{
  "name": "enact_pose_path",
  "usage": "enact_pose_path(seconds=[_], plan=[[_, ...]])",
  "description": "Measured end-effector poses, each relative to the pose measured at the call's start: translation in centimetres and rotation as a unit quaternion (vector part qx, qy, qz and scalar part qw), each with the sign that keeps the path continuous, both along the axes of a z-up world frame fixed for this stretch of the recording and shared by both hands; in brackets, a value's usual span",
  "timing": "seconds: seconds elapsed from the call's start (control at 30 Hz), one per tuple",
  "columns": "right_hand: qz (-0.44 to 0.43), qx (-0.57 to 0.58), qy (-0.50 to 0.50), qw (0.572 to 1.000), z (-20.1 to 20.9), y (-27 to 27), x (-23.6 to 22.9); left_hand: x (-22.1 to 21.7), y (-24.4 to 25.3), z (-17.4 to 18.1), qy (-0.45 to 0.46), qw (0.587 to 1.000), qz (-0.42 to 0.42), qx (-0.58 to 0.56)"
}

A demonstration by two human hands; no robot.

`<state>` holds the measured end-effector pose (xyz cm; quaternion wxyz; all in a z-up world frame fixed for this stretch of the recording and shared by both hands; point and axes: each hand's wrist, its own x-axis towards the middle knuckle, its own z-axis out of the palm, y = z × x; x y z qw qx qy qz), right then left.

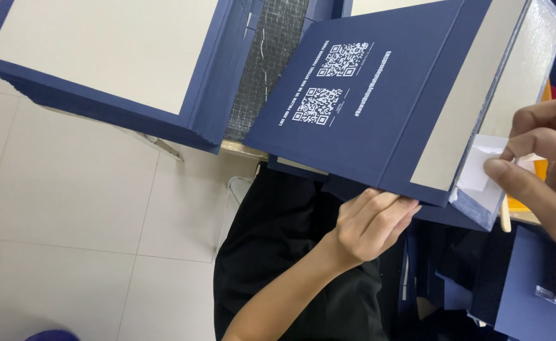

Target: Applying glue to the edges of cardboard boxes using a roller and brush, then cleaning the edges with a cloth and applying paper strips.

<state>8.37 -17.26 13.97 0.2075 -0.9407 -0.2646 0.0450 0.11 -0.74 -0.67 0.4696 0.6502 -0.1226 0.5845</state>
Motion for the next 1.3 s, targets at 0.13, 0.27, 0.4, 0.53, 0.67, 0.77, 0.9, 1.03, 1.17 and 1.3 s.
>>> enact_pose_path(seconds=[0.13,0.27,0.4,0.53,0.67,0.77,0.9,1.03,1.17,1.3], plan=[[-0.017,-0.001,0.008,1.0,-0.3,0.0,-0.1,0.1,-0.1,-0.1,-0.002,1.0,-0.001,-0.001],[-0.02,0.009,0.009,1.0,0.1,0.8,-0.7,0.1,-0.1,-0.1,-0.005,1.0,0.0,-0.002],[-0.023,-0.017,-0.004,1.0,0.5,1.4,-1.4,0.1,-0.1,0.0,-0.005,1.0,0.001,-0.002],[-0.012,-0.03,-0.024,0.999,0.6,1.2,-2.0,0.0,-0.1,-0.1,0.003,1.0,-0.004,0.004],[-0.03,-0.047,-0.021,0.998,1.0,2.0,-2.9,-0.1,-0.1,-0.1,0.002,1.0,-0.003,0.004],[0.046,-0.054,-0.063,0.995,-1.5,-4.8,1.2,0.0,-0.1,-0.1,-0.001,1.0,-0.003,-0.004],[-0.02,-0.006,-0.068,0.997,-5.3,-9.5,6.6,0.9,-1.0,-0.4,-0.015,0.995,0.047,-0.088],[-0.238,0.075,-0.012,0.968,-5.9,-9.8,11.0,0.2,-0.9,0.9,-0.008,0.996,0.051,-0.067],[-0.341,0.237,0.079,0.906,-4.0,-10.8,12.5,0.4,-2.9,-2.3,0.133,0.991,0.013,0.007],[-0.009,-0.094,-0.317,0.944,-6.2,-16.5,16.0,-1.1,-1.3,-4.3,0.212,0.977,0.008,-0.009]])
